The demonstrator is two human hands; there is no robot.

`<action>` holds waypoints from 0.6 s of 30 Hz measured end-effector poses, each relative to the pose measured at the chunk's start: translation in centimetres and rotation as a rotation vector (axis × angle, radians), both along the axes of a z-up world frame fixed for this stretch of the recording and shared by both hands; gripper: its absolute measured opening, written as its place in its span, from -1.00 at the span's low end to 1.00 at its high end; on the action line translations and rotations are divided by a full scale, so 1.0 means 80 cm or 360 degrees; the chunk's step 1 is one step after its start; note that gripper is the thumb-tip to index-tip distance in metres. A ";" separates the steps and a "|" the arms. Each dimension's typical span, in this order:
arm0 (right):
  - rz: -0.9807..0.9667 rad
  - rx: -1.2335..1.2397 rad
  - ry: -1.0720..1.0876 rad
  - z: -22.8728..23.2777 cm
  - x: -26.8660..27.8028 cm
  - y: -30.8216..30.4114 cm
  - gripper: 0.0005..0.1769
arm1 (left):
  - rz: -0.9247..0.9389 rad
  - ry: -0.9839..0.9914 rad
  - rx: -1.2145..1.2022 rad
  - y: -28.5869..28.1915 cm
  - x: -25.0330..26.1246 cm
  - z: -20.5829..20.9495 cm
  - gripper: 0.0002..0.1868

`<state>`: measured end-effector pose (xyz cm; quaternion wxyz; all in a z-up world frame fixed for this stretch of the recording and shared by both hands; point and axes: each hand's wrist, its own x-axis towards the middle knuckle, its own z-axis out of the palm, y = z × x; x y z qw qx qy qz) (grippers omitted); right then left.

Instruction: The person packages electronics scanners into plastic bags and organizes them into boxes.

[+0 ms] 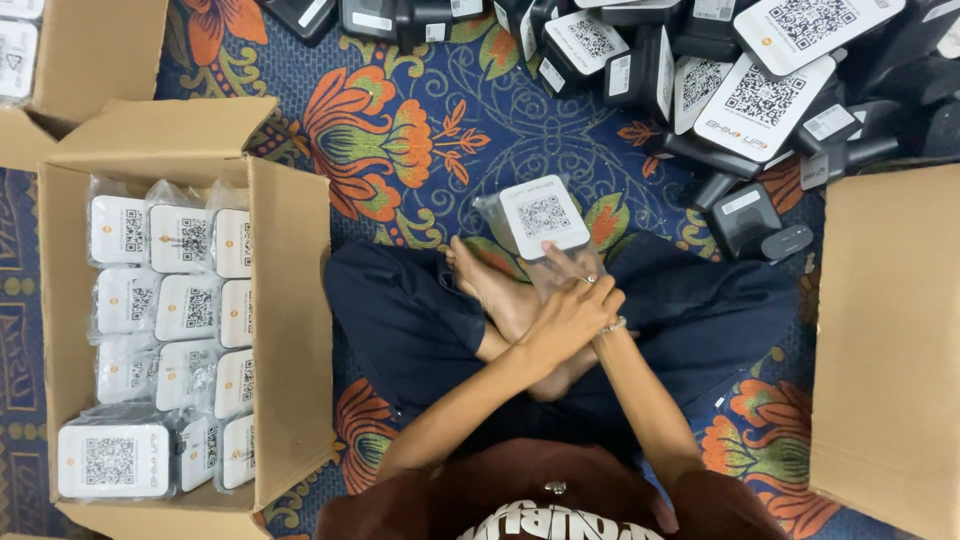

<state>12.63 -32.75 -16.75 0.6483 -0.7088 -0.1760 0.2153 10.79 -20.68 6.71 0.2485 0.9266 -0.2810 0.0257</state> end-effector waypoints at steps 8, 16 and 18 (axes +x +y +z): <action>-0.0170 0.1500 0.0796 0.078 0.047 0.054 -0.55 | 0.0210 -0.0207 -0.0192 0.030 -0.007 -0.006 -0.71; -0.0323 0.0782 0.0826 0.227 0.033 0.005 -0.16 | 0.0593 -0.0277 -0.0188 0.068 -0.024 -0.035 -0.70; -0.0127 0.0337 0.0650 0.236 0.041 -0.021 -0.05 | 0.0716 -0.0250 -0.0051 0.073 -0.012 -0.037 -0.69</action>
